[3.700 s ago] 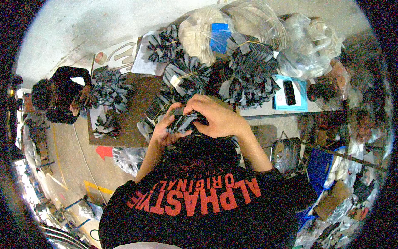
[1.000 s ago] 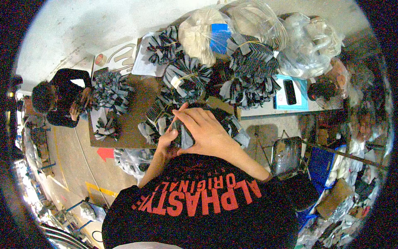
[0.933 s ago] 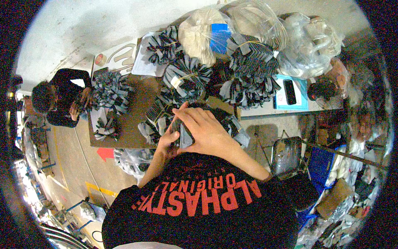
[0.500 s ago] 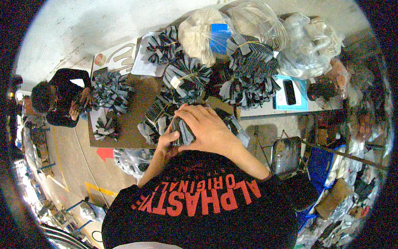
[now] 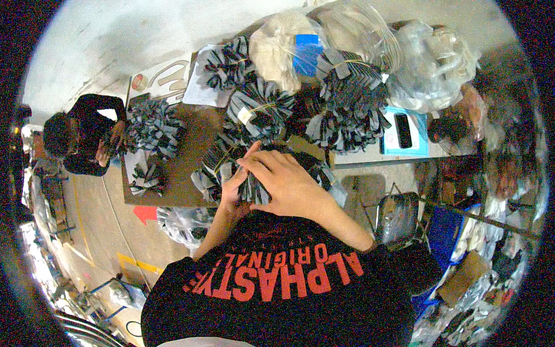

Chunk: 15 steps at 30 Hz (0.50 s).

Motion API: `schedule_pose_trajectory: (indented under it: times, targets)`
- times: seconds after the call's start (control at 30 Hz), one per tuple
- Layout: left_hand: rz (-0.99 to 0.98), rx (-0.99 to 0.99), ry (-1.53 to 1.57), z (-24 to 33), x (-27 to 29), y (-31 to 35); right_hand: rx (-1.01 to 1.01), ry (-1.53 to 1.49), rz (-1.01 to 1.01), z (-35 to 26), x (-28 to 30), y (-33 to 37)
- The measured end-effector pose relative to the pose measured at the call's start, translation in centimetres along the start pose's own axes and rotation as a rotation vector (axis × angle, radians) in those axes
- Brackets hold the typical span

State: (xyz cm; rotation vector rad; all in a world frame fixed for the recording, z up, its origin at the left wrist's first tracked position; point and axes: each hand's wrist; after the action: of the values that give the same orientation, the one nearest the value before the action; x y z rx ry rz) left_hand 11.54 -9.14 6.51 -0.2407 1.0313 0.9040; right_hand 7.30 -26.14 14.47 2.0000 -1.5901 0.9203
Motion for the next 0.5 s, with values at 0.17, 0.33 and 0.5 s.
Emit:
schedule_pose_trajectory:
  times: [0.17, 0.33, 0.5]
  targets:
    - [-0.001, 0.011, -0.059, -0.09, -0.02, 0.07, -0.04, -0.006, -0.037, -0.08, 0.15, -0.13]
    - [0.049, 0.002, -0.171, -0.33, -0.12, -0.03, -0.013, 0.007, 0.02, -0.31, -0.13, -0.36]
    - [0.142, 0.011, -0.018, -0.15, -0.5, -0.09, 0.001, 0.045, 0.03, -0.66, 0.29, -0.41]
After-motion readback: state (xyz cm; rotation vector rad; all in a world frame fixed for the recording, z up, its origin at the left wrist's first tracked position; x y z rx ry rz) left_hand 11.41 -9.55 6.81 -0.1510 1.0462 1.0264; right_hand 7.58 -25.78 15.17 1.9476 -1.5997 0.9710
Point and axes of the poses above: each hand's wrist, its own y-axis away from the middle knuckle, its own x-axis out of the back of the hand, z = x × y, and after that the axes turned 6 degrees about -x, right-handed
